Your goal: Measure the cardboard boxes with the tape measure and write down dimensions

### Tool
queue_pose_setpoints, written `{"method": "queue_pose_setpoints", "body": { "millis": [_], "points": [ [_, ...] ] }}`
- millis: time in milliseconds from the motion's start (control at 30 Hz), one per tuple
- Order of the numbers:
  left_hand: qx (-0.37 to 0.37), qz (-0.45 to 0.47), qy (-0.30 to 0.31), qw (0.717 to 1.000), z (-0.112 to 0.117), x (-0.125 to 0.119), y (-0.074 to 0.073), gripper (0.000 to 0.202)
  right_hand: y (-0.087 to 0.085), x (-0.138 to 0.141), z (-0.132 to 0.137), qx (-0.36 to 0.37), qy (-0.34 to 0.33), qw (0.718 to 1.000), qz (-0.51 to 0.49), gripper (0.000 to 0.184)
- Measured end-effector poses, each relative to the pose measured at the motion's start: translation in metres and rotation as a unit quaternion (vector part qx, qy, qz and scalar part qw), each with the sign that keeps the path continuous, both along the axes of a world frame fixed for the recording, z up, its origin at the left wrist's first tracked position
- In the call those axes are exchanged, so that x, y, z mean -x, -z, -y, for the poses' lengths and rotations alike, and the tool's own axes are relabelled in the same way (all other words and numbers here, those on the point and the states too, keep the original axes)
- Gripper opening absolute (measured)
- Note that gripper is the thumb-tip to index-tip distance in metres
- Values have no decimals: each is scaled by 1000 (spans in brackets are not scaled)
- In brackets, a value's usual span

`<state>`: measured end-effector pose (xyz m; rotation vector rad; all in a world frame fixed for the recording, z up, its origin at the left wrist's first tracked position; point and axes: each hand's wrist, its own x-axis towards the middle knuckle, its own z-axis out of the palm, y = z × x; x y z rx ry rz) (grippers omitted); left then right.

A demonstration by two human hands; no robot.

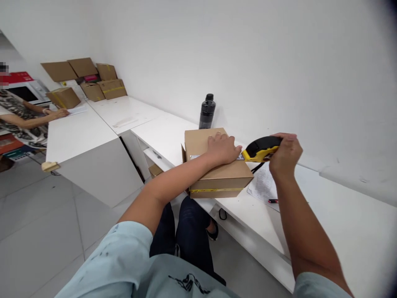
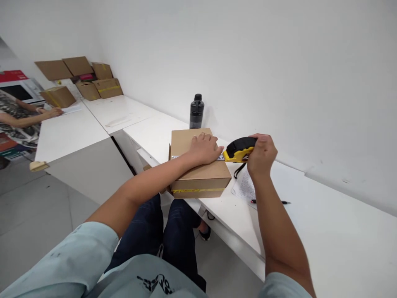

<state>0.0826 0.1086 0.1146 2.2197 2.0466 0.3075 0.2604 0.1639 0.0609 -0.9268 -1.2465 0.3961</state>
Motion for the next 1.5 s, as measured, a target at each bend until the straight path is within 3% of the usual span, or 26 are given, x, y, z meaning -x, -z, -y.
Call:
{"method": "queue_pose_setpoints", "body": {
  "millis": [133, 333, 567, 833, 1000, 1500],
  "points": [
    [2, -14, 4, 1000, 5, -3, -2, 62, 1, 3, 5, 8, 31, 999, -5, 78],
    [-5, -29, 24, 999, 11, 10, 0, 68, 2, -5, 6, -44, 59, 997, 20, 62],
    [25, -1, -1, 1000, 11, 32, 4, 72, 4, -9, -3, -65, 39, 997, 0, 69],
    [27, -28, -9, 999, 3, 10, -4, 75, 3, -5, -18, -35, 38, 998, -22, 71],
    [8, -38, 5, 999, -8, -4, -3, 72, -5, 6, -13, -54, 4, 999, -1, 61],
    [-65, -19, -1, 998, -2, -2, 10, 66, -2, 6, -5, -20, 17, 1000, -1, 55]
  ]
}}
